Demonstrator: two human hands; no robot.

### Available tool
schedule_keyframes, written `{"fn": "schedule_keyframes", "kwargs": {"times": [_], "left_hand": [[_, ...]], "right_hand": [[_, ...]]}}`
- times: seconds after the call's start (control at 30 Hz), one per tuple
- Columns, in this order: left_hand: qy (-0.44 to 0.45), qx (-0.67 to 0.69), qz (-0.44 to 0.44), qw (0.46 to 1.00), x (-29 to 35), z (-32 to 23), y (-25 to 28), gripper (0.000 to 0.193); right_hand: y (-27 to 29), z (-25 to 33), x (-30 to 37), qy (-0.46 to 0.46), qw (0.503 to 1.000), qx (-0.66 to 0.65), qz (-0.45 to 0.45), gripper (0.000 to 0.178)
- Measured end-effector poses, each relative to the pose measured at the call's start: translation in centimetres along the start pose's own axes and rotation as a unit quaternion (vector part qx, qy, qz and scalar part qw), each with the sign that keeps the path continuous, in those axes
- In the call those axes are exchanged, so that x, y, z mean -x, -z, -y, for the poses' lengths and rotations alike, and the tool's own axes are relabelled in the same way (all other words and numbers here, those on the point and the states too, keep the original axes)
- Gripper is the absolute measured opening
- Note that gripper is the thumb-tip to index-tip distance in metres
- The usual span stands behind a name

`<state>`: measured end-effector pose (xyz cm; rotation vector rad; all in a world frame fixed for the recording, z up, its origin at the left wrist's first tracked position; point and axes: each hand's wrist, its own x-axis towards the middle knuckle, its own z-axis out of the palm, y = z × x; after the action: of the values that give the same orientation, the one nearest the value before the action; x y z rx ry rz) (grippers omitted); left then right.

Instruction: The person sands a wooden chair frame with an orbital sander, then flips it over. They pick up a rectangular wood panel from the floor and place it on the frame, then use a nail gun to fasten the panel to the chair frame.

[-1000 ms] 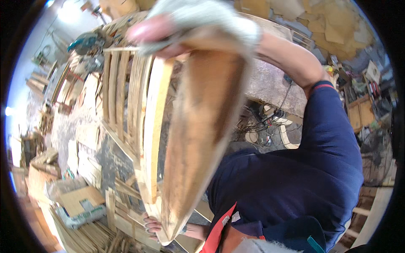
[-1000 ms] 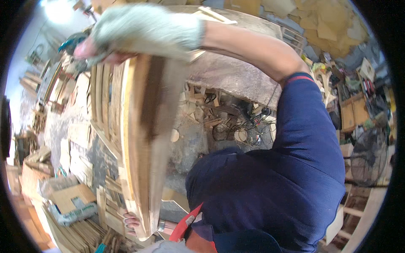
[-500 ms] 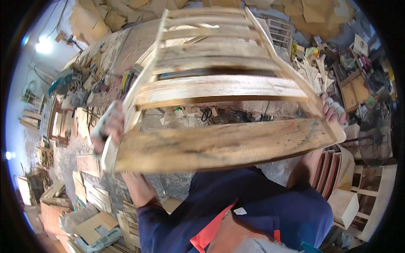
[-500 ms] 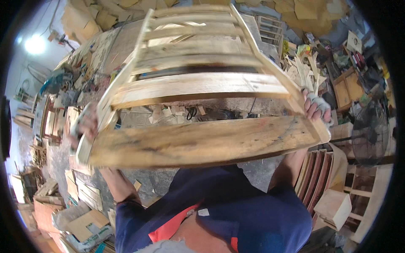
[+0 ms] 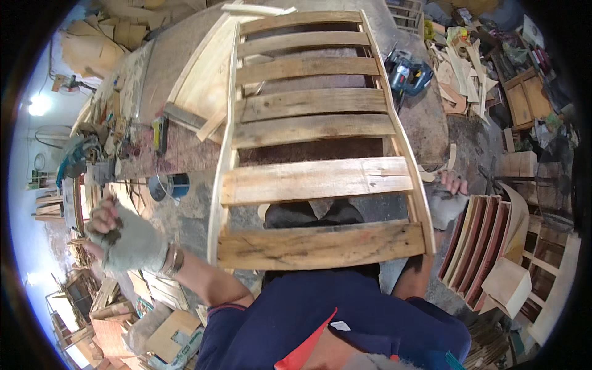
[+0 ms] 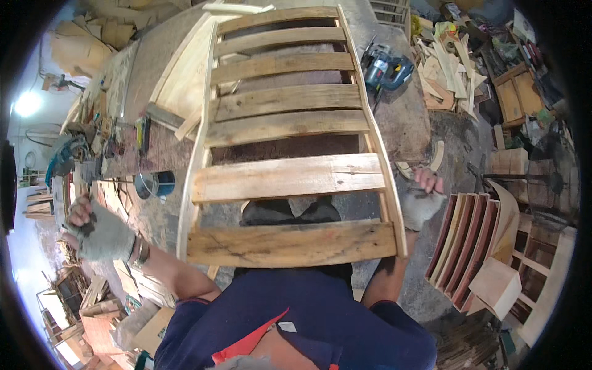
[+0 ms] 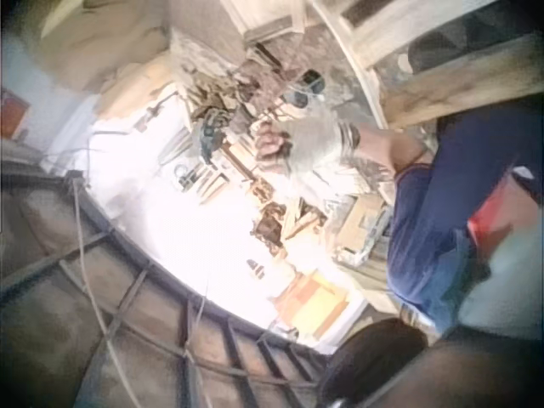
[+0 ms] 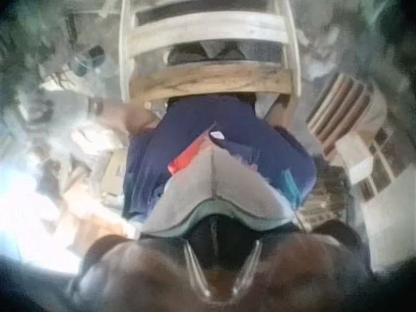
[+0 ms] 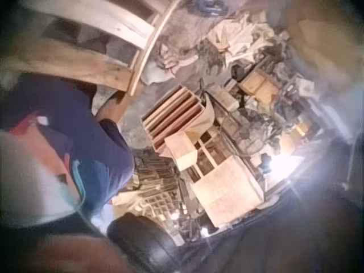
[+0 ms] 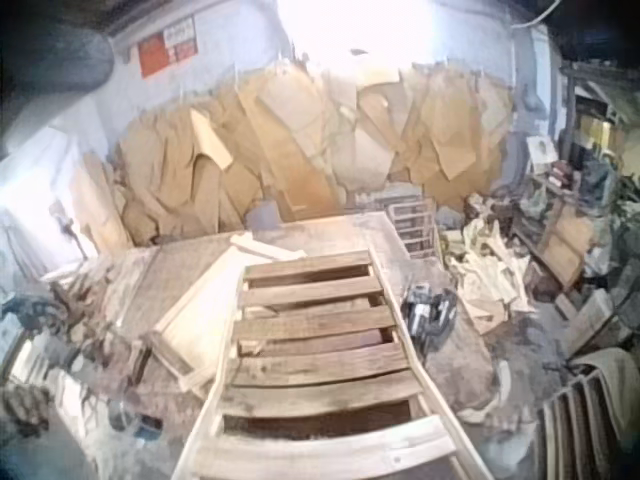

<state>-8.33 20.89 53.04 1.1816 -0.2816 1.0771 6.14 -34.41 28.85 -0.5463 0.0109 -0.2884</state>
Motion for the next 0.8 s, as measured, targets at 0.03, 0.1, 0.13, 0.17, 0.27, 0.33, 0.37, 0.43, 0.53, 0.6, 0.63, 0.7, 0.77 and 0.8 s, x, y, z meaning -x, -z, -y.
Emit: {"fn": "schedule_keyframes", "kwargs": {"times": [0.03,0.1,0.13,0.17,0.27,0.33,0.37,0.43,0.53,0.6,0.63,0.7,0.77,0.8], "left_hand": [[-0.001,0.002,-0.025,1.000,0.5,1.0,0.7,0.047],[0.000,-0.009,-0.079,0.997,1.1,5.0,3.1,0.048],[0.016,-0.025,-0.081,0.996,1.7,5.6,4.0,0.043],[0.013,-0.033,-0.066,0.997,2.1,5.7,5.1,0.041],[0.082,-0.069,-0.151,0.983,4.5,3.6,8.1,0.033],[0.116,-0.067,-0.129,0.983,5.0,1.4,10.3,0.031],[0.132,-0.074,-0.116,0.982,5.6,0.1,11.4,0.030],[0.146,-0.245,-0.155,0.946,7.9,-1.6,13.3,0.034],[0.176,-0.386,-0.190,0.886,12.6,-2.9,14.9,0.038],[0.205,-0.374,-0.213,0.879,16.4,-2.2,14.9,0.041],[0.218,-0.295,-0.223,0.903,18.4,-1.8,14.6,0.045],[0.251,-0.167,-0.290,0.908,22.4,-0.6,13.2,0.054],[0.317,-0.127,-0.365,0.866,26.7,0.0,10.3,0.064],[0.335,-0.111,-0.356,0.865,28.2,-0.1,9.2,0.069]], "right_hand": [[1.2,0.4,2.0,-0.047,0.998,0.031,-0.025,0.039],[2.8,-2.4,4.4,-0.092,0.978,0.029,-0.185,0.040],[3.6,-4.1,4.4,-0.085,0.983,0.078,-0.145,0.041],[4.3,-4.9,5.6,-0.094,0.976,0.132,-0.146,0.043],[5.5,-5.9,7.2,-0.160,0.957,0.150,-0.191,0.042],[5.5,-5.7,7.7,-0.187,0.968,0.138,-0.098,0.043],[5.4,-5.3,7.8,-0.202,0.969,0.106,-0.092,0.042],[5.0,-4.3,7.3,-0.222,0.962,0.130,-0.093,0.042],[4.4,-3.0,6.4,-0.240,0.944,0.202,-0.102,0.045],[4.3,-2.1,5.6,-0.245,0.925,0.285,-0.058,0.051],[4.3,-1.3,5.7,-0.270,0.930,0.245,-0.030,0.053],[4.3,-0.2,6.4,-0.311,0.934,0.178,-0.005,0.057],[4.0,0.9,7.9,-0.287,0.905,0.308,-0.056,0.065],[3.8,1.3,8.7,-0.297,0.892,0.335,-0.054,0.066]]}}
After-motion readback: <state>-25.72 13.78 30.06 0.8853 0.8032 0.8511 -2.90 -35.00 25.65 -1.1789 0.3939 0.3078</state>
